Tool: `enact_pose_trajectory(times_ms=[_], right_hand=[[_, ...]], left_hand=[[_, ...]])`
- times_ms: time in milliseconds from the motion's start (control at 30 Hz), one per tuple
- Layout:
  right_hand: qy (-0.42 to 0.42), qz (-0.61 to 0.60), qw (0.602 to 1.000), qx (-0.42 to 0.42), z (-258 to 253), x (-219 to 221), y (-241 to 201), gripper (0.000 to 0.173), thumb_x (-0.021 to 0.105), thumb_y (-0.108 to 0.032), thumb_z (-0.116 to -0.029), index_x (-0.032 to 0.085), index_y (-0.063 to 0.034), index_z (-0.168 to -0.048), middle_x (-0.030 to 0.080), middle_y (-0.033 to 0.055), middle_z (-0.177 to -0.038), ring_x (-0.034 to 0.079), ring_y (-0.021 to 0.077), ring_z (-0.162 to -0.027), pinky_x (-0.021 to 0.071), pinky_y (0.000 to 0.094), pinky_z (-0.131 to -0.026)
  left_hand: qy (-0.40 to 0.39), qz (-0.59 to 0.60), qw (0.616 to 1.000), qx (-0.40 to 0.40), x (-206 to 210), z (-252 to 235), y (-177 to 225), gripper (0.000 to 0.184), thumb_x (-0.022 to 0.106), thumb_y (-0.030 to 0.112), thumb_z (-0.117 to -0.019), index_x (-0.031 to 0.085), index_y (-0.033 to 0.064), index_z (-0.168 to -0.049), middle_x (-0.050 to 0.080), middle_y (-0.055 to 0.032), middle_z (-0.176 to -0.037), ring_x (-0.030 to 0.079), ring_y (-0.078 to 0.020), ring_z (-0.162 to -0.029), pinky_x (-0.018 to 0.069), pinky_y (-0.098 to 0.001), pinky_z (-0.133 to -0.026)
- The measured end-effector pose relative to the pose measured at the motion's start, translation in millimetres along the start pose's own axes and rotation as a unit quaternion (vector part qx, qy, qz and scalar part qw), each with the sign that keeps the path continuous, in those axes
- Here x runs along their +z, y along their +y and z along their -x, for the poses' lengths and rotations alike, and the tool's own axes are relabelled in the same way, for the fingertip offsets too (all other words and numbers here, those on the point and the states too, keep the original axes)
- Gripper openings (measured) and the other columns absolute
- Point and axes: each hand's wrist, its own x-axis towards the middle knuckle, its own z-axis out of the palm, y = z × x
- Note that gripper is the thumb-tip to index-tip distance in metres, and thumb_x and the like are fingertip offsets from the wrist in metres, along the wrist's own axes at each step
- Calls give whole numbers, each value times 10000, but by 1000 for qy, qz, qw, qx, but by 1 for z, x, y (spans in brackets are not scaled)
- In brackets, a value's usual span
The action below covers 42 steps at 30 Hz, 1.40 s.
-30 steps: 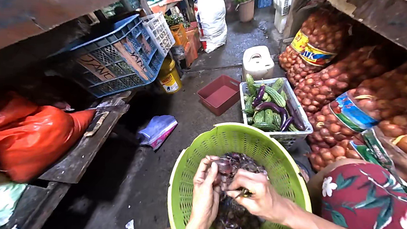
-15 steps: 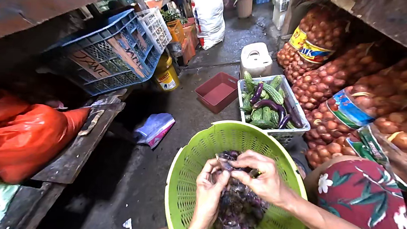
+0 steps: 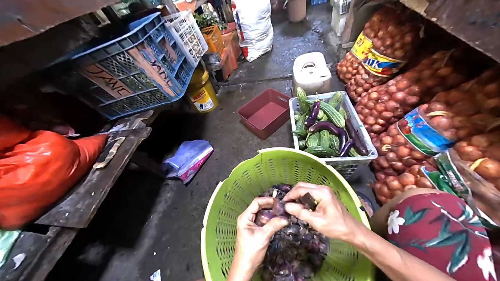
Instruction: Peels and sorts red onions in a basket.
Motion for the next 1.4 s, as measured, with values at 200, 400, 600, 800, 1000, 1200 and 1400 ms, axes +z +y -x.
enact_pose_trajectory(times_ms=[200,400,600,800,1000,1200,1400], right_hand=[[-25,159,983,-85,3,-4,6,160,699,-119,-834,785,-63,-957,763,70,-920,720,116,-802,587,265,-704],[-44,194,975,-94,5,-3,9,163,686,-108,-836,777,-60,-963,765,71,-924,730,157,-790,593,325,-680],[-16,169,984,-49,3,1,4,138,673,-141,-845,720,-40,-927,679,76,-810,644,126,-692,527,264,-607],[-5,42,991,128,1,5,-9,148,644,-151,-879,720,-34,-927,653,10,-774,554,-10,-659,450,169,-605],[34,189,981,13,8,15,0,148,667,-140,-806,708,-57,-922,676,75,-826,650,152,-695,527,311,-593],[34,193,979,60,1,9,3,159,653,-134,-815,701,-27,-923,666,100,-814,638,198,-683,513,370,-589],[9,143,982,121,-3,3,1,171,640,-116,-848,709,-13,-966,674,107,-857,628,176,-720,512,351,-647]], left_hand=[[-18,-144,986,77,-4,0,-8,334,854,124,-742,702,28,-1023,747,0,-976,697,-20,-864,579,-171,-766],[-17,-218,972,87,-5,2,-11,327,861,186,-747,712,47,-1004,744,13,-953,665,19,-774,547,-133,-677],[-51,-52,997,-32,0,1,1,275,703,0,-870,667,-24,-1142,742,-28,-1012,700,-50,-844,588,-204,-734],[-35,14,989,-142,4,2,0,389,779,82,-811,648,12,-1171,699,-39,-1089,680,-63,-810,584,-213,-679],[0,-21,995,-96,6,1,-3,348,817,8,-743,678,12,-1062,709,-44,-985,692,-91,-872,590,-227,-760],[-27,128,966,-224,4,2,9,446,721,9,-789,526,16,-1189,726,-67,-991,705,-105,-794,588,-241,-682],[-106,295,897,-311,-9,-1,6,319,721,136,-884,595,51,-1164,733,-124,-948,718,-154,-695,596,-258,-578]])
